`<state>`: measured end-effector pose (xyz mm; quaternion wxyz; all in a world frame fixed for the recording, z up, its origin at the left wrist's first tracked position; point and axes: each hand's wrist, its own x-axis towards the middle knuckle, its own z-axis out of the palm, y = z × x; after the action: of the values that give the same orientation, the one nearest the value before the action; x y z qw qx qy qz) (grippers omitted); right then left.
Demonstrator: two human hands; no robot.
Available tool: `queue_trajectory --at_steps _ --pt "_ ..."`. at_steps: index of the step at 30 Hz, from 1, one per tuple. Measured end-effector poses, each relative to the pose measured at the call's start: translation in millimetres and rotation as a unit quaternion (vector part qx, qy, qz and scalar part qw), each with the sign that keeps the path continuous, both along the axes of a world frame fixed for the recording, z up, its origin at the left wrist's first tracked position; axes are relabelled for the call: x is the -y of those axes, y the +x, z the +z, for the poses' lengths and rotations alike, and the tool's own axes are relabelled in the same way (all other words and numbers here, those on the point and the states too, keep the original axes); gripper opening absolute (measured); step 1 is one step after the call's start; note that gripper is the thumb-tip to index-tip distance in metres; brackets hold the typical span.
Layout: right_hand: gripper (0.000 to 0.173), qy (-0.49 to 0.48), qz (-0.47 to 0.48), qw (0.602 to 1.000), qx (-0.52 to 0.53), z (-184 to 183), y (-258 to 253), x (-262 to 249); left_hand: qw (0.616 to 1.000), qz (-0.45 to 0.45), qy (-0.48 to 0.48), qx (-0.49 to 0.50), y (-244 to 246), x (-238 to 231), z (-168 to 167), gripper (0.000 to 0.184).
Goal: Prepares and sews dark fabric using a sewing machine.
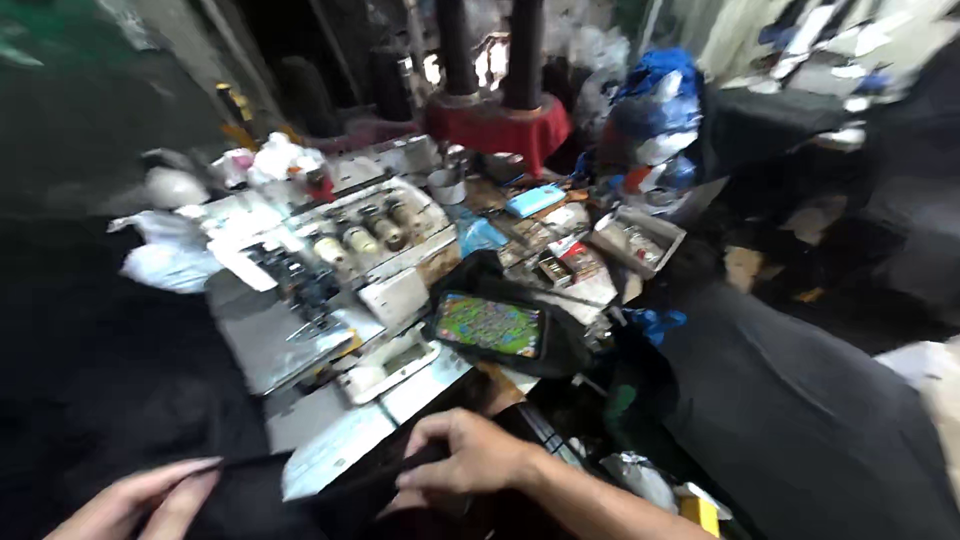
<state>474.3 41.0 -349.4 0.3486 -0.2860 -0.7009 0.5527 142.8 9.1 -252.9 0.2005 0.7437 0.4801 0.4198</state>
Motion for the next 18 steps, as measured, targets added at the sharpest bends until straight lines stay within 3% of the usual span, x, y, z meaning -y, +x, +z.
queue_trajectory --at_steps 5,10,14,18 --pt "0.024 -0.039 -0.007 0.999 0.017 9.4 4.0 -4.7 0.994 0.100 0.033 -0.008 -5.6 -7.6 -22.1 0.018" --pt "0.026 -0.139 0.013 0.990 -0.024 15.3 23.1 -4.6 0.993 0.118 0.028 -0.006 -2.5 -5.5 -23.0 0.017" --pt "0.017 -0.098 -0.062 0.993 -0.006 13.7 21.9 -4.5 0.991 0.129 0.026 -0.007 1.7 -6.7 -23.5 0.017" --pt "0.022 -0.068 -0.096 0.993 -0.019 18.9 18.9 -1.4 0.996 0.087 0.016 -0.009 -2.1 -7.3 -13.4 0.016"
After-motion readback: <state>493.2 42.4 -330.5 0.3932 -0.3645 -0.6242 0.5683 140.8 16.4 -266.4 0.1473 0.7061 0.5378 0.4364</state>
